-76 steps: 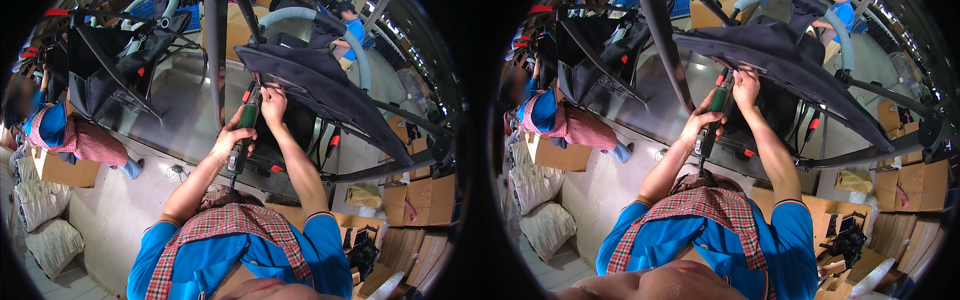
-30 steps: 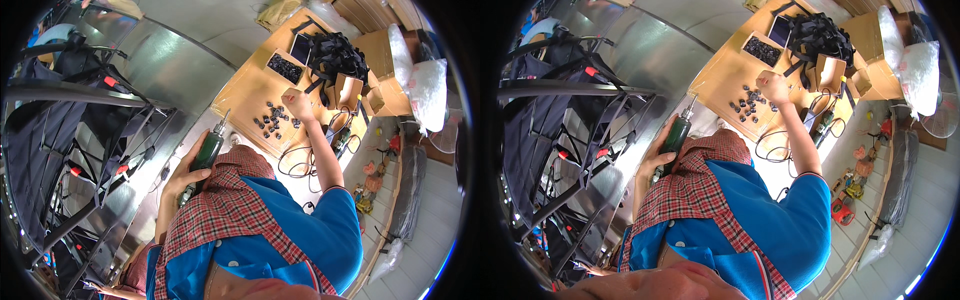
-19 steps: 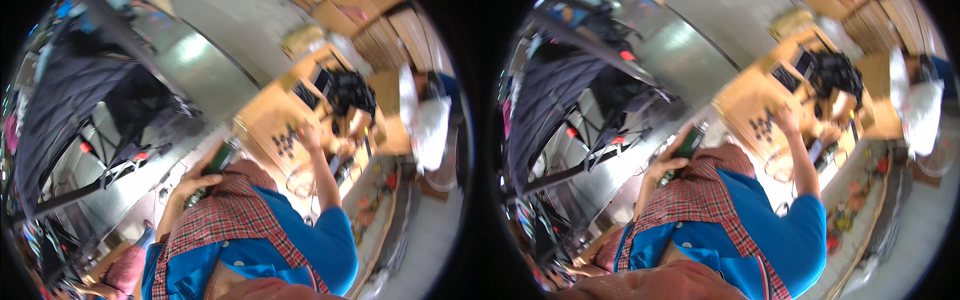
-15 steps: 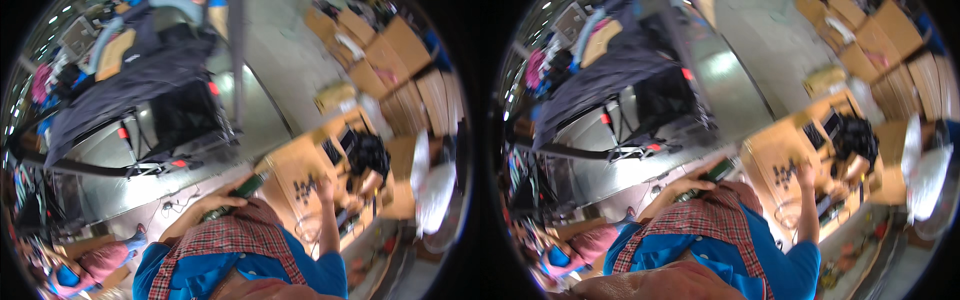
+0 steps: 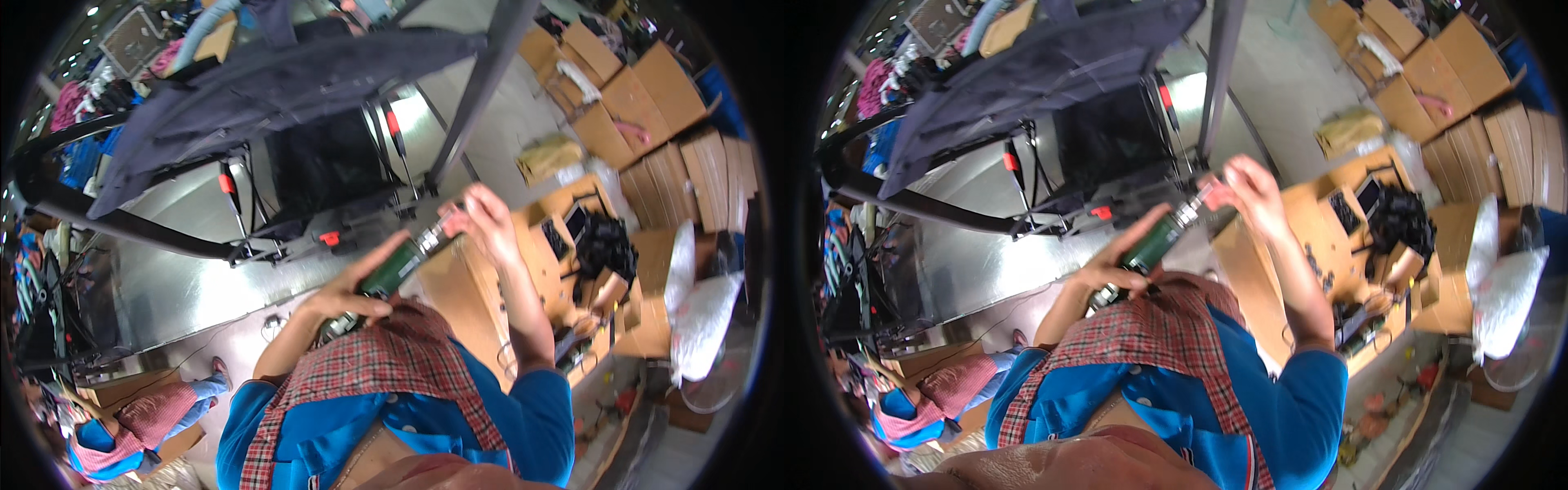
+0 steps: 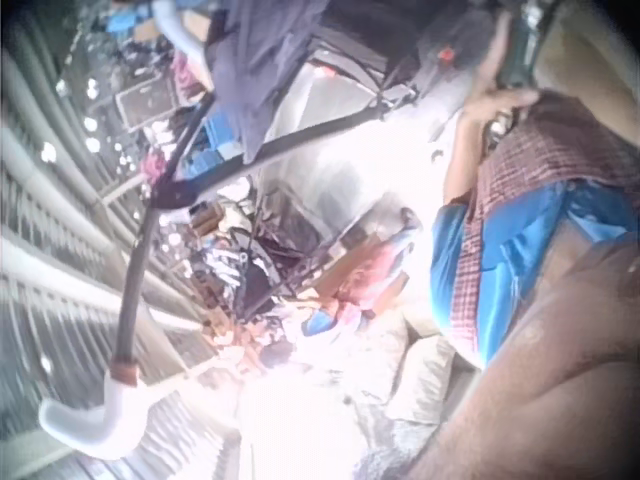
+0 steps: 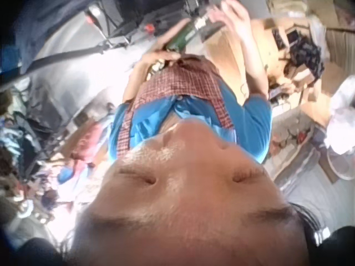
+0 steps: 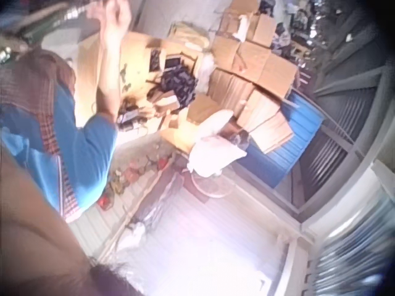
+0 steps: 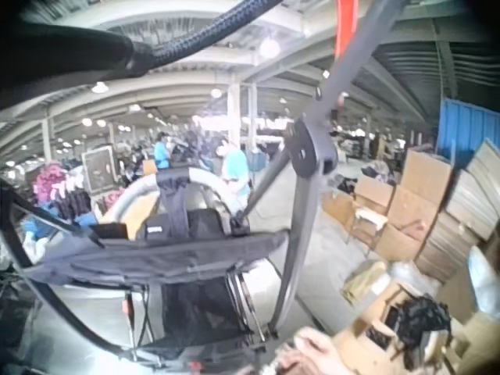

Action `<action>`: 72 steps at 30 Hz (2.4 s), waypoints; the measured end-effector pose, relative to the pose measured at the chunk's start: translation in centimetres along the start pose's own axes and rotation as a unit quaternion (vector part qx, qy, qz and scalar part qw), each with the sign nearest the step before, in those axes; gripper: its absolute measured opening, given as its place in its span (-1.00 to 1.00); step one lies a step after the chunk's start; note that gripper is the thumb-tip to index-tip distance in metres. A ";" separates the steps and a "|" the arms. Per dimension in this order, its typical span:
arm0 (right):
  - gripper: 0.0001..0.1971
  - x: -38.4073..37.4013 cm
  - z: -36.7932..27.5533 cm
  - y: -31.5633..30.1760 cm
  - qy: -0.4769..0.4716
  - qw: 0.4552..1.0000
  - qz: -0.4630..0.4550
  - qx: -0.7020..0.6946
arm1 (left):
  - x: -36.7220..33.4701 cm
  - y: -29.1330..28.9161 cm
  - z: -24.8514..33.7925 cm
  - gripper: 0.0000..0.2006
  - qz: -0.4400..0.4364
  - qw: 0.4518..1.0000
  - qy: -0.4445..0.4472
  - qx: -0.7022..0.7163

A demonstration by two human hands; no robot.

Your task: The person uses a cordless drill to attach fabric components to a stroller frame on a metal workbench. They repeatedly pick up fasteners, align parts, and drive screws into the frame, then move the assembled unit aside to begin on the next stroller.

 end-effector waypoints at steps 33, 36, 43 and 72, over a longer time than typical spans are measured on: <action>-0.88 -3.1 -5.6 4.7 -0.099 0.978 -0.104 0.154 | 0.6 -2.4 0.4 0.19 -0.010 0.996 0.088 0.010; -0.88 -3.6 -8.2 4.2 -0.232 0.935 -0.079 0.258 | 0.7 -2.0 0.7 0.21 -0.026 0.985 0.140 0.095; -0.72 -16.2 -7.2 -0.1 -0.272 0.779 0.072 0.561 | 1.2 -2.5 1.6 0.24 0.020 0.975 0.197 0.102; -0.79 -24.2 0.2 0.1 -0.334 0.738 -0.098 0.578 | -1.6 -6.6 7.1 -0.01 0.289 0.945 0.076 -0.133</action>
Point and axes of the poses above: each hand's wrist, its own x-axis away from the middle knuckle, its own y-axis out of the palm, z = x × y, the point moved 6 cm from there along -x, towards the middle knuckle, and after that the axes turned 10 degrees about -z, right-handed, at the moved point
